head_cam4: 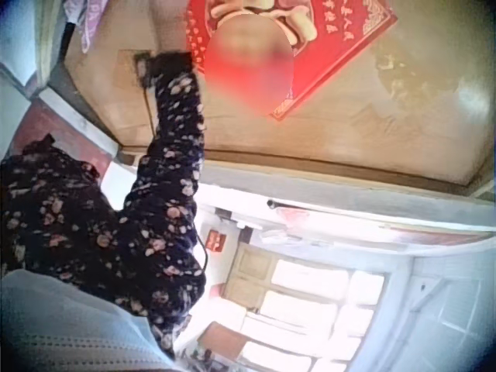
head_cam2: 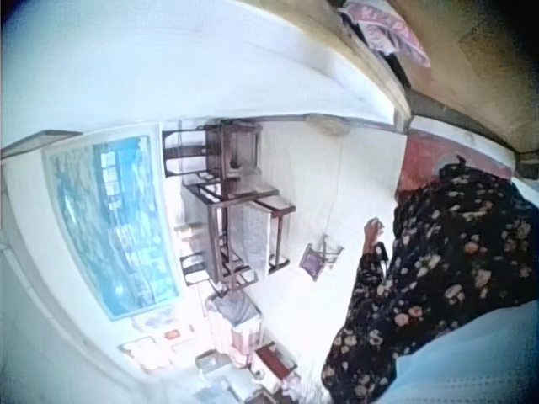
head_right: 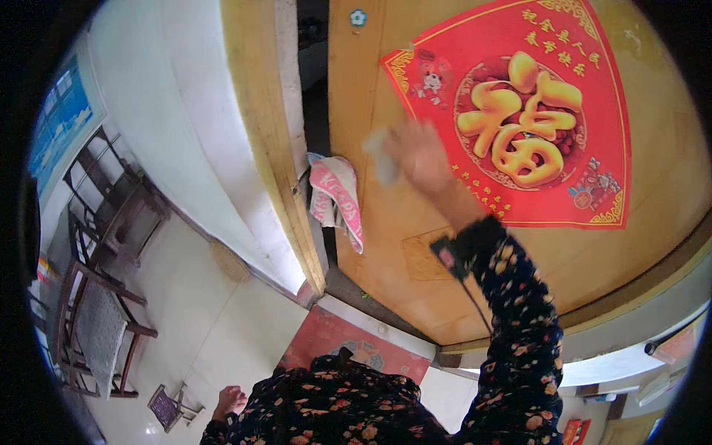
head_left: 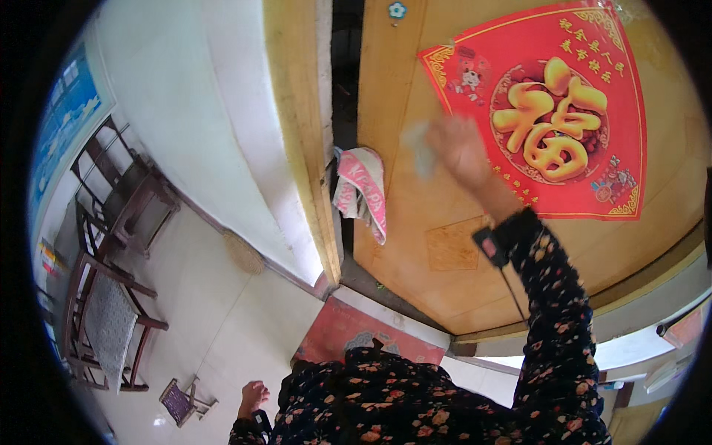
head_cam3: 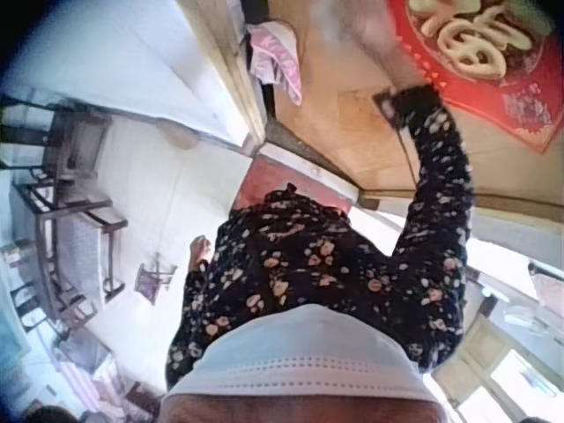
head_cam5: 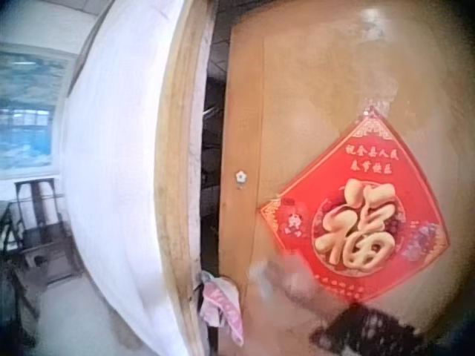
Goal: The person wipes a wooden door with a cloth, then moves to wipe a wooden chair and a dining table. They continue wiping a sofa armrest and a glass-topped coffee table in the living room.
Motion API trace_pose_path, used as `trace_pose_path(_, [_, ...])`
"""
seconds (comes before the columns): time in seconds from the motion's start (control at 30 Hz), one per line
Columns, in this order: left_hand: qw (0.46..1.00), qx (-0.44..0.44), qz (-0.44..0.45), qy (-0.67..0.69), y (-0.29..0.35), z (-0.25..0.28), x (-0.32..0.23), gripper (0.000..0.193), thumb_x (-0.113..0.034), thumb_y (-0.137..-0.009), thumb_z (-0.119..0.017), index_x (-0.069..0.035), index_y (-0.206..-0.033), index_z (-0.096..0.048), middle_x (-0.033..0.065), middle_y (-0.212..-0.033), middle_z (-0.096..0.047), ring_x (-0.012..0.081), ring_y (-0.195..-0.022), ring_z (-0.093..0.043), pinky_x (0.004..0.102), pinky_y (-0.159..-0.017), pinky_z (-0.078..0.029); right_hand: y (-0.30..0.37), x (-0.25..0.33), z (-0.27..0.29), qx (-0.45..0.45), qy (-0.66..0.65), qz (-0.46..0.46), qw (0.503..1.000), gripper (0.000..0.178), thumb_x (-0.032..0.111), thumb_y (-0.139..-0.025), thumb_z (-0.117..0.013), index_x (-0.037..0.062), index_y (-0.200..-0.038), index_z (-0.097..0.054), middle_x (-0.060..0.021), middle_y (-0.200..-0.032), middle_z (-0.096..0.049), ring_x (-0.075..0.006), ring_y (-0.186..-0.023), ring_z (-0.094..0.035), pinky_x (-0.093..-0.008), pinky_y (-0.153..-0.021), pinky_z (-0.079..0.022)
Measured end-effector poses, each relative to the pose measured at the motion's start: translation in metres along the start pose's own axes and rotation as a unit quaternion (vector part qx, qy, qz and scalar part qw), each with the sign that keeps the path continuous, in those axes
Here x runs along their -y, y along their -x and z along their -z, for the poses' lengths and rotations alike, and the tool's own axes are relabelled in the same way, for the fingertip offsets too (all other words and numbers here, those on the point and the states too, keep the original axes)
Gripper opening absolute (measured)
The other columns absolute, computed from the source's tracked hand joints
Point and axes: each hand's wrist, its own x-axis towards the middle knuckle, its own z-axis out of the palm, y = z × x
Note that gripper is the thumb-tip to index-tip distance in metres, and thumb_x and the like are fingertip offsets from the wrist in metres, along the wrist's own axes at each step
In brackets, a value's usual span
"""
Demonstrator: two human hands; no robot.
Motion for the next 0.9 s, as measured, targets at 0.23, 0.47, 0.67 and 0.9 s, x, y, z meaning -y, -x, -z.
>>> trace_pose_path(0.23, [0.928,-0.057,0.189,0.315,0.019,-0.022,-0.017,0.008,-0.01,-0.09,-0.053,-0.008,-0.091,-0.06,0.0053,-0.078,-0.058,0.0132,-0.059,-0.055,0.0265,-0.048,-0.043,-0.155,-0.06,-0.006,-0.141,0.131,0.014,0.981,0.025,0.013,-0.077,-0.06,0.0141,-0.102,-0.062,-0.0062,-0.107,-0.06,-0.0269,-0.105,-0.055,-0.0423,-0.088,-0.042])
trace_pose_path(0.47, [0.923,-0.122,0.29,0.224,0.12,-0.044,0.008,0.012,-0.013,-0.094,-0.051,-0.007,-0.098,-0.061,0.0036,-0.079,-0.059,0.0129,-0.064,-0.059,0.0274,-0.052,-0.049,-0.012,0.03,-0.109,0.205,0.074,-0.038,0.975,0.014,0.015,-0.083,-0.056,0.0121,-0.096,-0.06,-0.0068,-0.11,-0.058,-0.0257,-0.113,-0.052,-0.0427,-0.095,-0.04])
trace_pose_path(0.67, [0.893,-0.161,0.388,0.161,0.157,-0.044,0.014,0.024,-0.021,-0.096,-0.054,-0.009,-0.117,-0.059,0.0066,-0.094,-0.065,0.0191,-0.08,-0.068,0.0347,-0.068,-0.056,0.207,0.117,-0.114,0.389,-0.005,-0.018,0.921,0.02,0.013,-0.079,-0.06,0.0119,-0.099,-0.066,-0.0084,-0.11,-0.058,-0.0269,-0.116,-0.05,-0.0432,-0.103,-0.036])
trace_pose_path(0.9, [0.912,-0.137,0.347,0.169,0.137,-0.046,-0.028,0.036,-0.018,-0.094,-0.053,-0.002,-0.126,-0.056,0.011,-0.103,-0.065,0.0202,-0.089,-0.067,0.0354,-0.075,-0.055,0.441,0.128,0.031,0.6,0.083,-0.07,0.793,0.026,0.029,-0.081,-0.061,0.0141,-0.102,-0.068,-0.0092,-0.119,-0.061,-0.0253,-0.117,-0.052,-0.0458,-0.106,-0.034])
